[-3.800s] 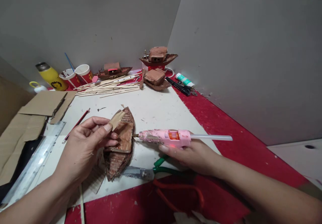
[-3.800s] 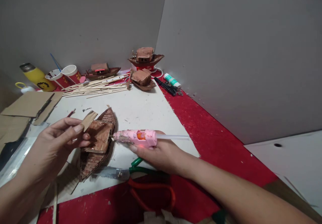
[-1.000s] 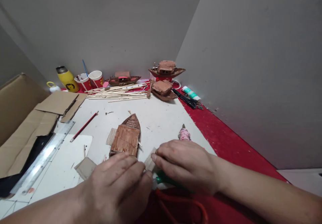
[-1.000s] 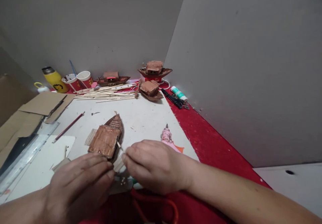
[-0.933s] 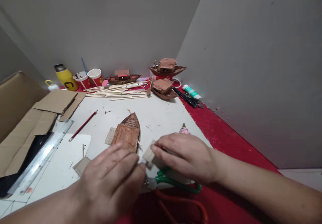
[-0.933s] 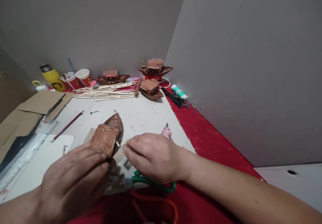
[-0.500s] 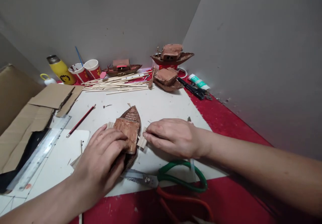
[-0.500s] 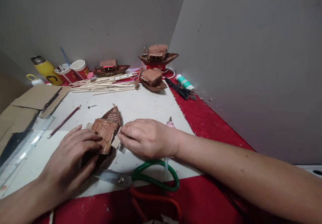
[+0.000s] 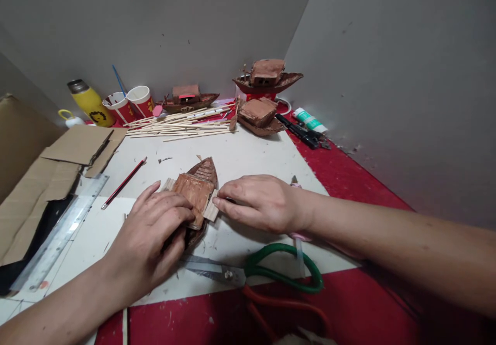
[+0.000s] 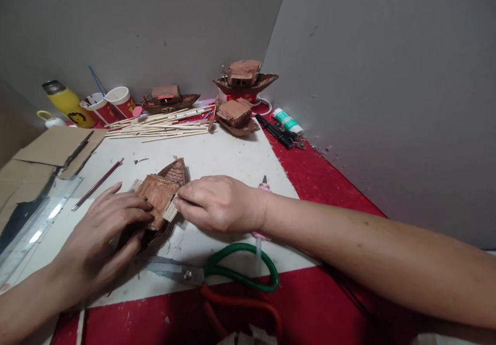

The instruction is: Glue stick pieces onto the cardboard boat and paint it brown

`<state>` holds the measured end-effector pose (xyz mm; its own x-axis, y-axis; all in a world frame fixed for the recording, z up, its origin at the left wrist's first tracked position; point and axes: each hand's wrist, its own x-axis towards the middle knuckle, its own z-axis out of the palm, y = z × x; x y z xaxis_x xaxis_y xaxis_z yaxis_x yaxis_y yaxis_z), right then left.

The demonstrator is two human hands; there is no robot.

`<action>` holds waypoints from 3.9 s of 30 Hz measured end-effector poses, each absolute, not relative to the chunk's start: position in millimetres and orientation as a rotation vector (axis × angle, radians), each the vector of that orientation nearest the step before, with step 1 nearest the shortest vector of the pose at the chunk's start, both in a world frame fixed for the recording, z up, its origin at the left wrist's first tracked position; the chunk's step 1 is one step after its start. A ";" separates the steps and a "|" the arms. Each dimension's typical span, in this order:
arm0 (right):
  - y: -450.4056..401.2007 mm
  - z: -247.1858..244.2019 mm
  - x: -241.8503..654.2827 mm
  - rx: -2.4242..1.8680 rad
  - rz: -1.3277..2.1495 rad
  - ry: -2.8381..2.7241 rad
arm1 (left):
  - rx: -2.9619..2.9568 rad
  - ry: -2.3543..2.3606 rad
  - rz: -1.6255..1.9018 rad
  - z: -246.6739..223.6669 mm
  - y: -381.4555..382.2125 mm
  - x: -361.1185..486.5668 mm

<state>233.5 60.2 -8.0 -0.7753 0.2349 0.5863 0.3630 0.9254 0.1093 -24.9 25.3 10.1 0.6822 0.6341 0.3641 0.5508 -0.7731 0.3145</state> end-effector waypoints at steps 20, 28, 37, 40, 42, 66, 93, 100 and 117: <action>62.9 -13.1 231.5 -0.424 -0.328 -2.457 | 2.761 0.918 0.691 9.6 29.8 -28.2; 63.3 -12.8 230.4 -0.386 -0.309 -2.429 | 2.716 0.946 0.722 8.6 28.7 -26.7; 67.5 -14.8 230.3 -0.316 -0.339 -2.394 | 2.743 0.909 0.694 9.6 31.7 -30.5; 67.0 -14.7 230.0 -0.300 -0.348 -2.397 | 2.737 0.911 0.710 9.5 31.5 -30.4; 66.6 -15.0 229.6 -0.308 -0.353 -2.394 | 2.709 0.938 0.747 9.1 30.8 -29.0; 64.6 -15.5 221.9 -0.460 -0.213 -2.424 | 2.719 0.936 0.784 8.6 30.3 -27.2; 75.1 -16.5 220.9 -0.309 -0.452 -2.407 | 2.763 0.962 0.736 11.1 31.4 -30.0; 70.7 -13.0 227.8 -0.341 -0.446 -2.498 | 2.748 0.933 0.734 11.2 28.4 -29.3; 12.3 4.8 240.5 -1.174 1.114 -1.620 | 1.391 1.363 1.454 15.2 20.6 -64.9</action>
<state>240.5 12.3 4.8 -0.2229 0.9676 0.1187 0.2358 0.1717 -0.9565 -64.9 20.6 15.2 -0.1816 0.9547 0.2356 0.1736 -0.2047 0.9633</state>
